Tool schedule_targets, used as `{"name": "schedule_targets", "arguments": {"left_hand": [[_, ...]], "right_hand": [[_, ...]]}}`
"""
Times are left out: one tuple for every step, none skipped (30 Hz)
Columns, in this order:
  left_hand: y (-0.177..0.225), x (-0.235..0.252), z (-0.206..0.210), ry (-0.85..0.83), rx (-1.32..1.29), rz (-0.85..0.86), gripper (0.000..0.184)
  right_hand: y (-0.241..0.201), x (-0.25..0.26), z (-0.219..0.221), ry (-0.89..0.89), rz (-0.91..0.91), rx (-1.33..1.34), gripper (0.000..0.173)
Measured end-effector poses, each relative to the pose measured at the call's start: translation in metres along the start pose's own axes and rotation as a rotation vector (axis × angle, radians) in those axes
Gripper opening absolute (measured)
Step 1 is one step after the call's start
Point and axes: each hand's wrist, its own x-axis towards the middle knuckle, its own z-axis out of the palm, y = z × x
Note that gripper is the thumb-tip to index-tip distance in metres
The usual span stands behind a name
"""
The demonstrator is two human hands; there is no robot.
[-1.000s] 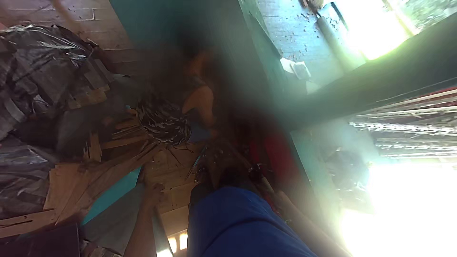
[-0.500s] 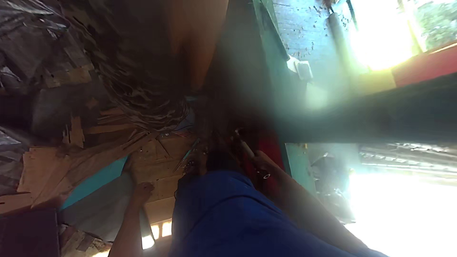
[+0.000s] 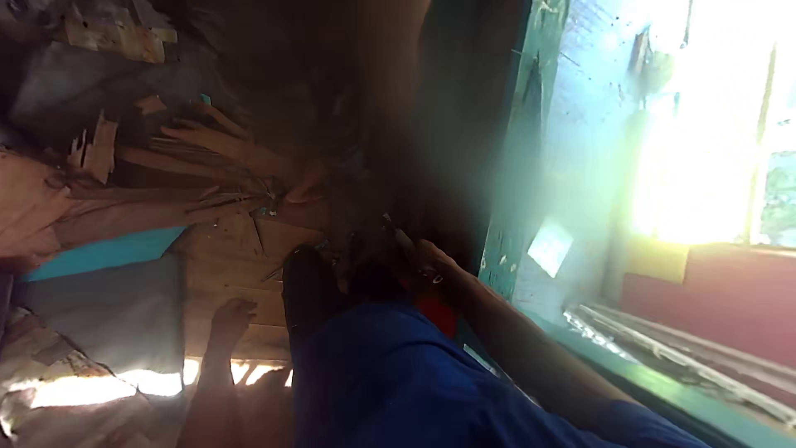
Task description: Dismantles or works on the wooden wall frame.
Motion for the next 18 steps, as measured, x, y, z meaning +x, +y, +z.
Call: {"name": "schedule_targets", "arguments": {"left_hand": [[0.003, 0.000, 0.005, -0.002, -0.011, 0.001, 0.034], [0.005, 0.000, 0.010, -0.006, -0.023, -0.002, 0.034], [0.007, 0.001, 0.014, -0.007, -0.038, -0.007, 0.035], [0.010, 0.003, 0.017, -0.005, -0.060, -0.011, 0.034], [0.014, 0.005, 0.020, -0.002, -0.096, -0.014, 0.034], [0.019, 0.010, 0.022, 0.000, -0.133, -0.010, 0.034], [0.027, 0.017, 0.023, -0.008, -0.164, 0.003, 0.035], [0.034, 0.027, 0.025, -0.020, -0.184, 0.023, 0.036], [0.040, 0.037, 0.029, -0.038, -0.193, 0.044, 0.035], [0.048, 0.048, 0.033, -0.053, -0.192, 0.061, 0.035], [0.058, 0.059, 0.039, -0.052, -0.182, 0.065, 0.034], [0.074, 0.070, 0.043, -0.054, -0.154, 0.042, 0.033], [0.097, 0.081, 0.041, -0.113, -0.124, -0.025, 0.036], [0.125, 0.092, 0.037, -0.222, -0.125, -0.109, 0.040], [0.140, 0.106, 0.043, -0.273, -0.148, -0.125, 0.041], [0.139, 0.123, 0.063, -0.257, -0.187, -0.064, 0.040], [0.127, 0.144, 0.093, -0.201, -0.241, 0.044, 0.036], [0.119, 0.165, 0.121, -0.186, -0.303, 0.103, 0.034]], "right_hand": [[-0.004, 0.006, -0.009, -0.011, -0.002, -0.045, 0.051], [-0.008, 0.010, -0.016, -0.017, 0.004, -0.079, 0.052], [-0.011, 0.013, -0.022, -0.017, 0.014, -0.101, 0.051], [-0.014, 0.015, -0.027, -0.013, 0.018, -0.115, 0.050], [-0.017, 0.016, -0.032, -0.010, 0.013, -0.133, 0.049], [-0.022, 0.016, -0.037, -0.017, 0.006, -0.150, 0.050], [-0.030, 0.016, -0.043, -0.026, 0.005, -0.169, 0.052], [-0.036, 0.017, -0.048, -0.032, 0.008, -0.188, 0.056], [-0.040, 0.019, -0.050, -0.029, 0.021, -0.196, 0.058], [-0.040, 0.022, -0.050, -0.013, 0.044, -0.190, 0.060], [-0.040, 0.028, -0.051, 0.013, 0.061, -0.178, 0.061], [-0.043, 0.037, -0.055, 0.030, 0.074, -0.175, 0.063], [-0.047, 0.049, -0.060, 0.033, 0.086, -0.190, 0.067], [-0.054, 0.063, -0.067, 0.021, 0.110, -0.218, 0.071], [-0.059, 0.080, -0.072, 0.011, 0.125, -0.272, 0.072], [-0.067, 0.095, -0.075, 0.018, 0.134, -0.339, 0.069], [-0.083, 0.110, -0.077, 0.037, 0.150, -0.415, 0.062], [-0.111, 0.125, -0.079, 0.020, 0.204, -0.503, 0.053]]}}
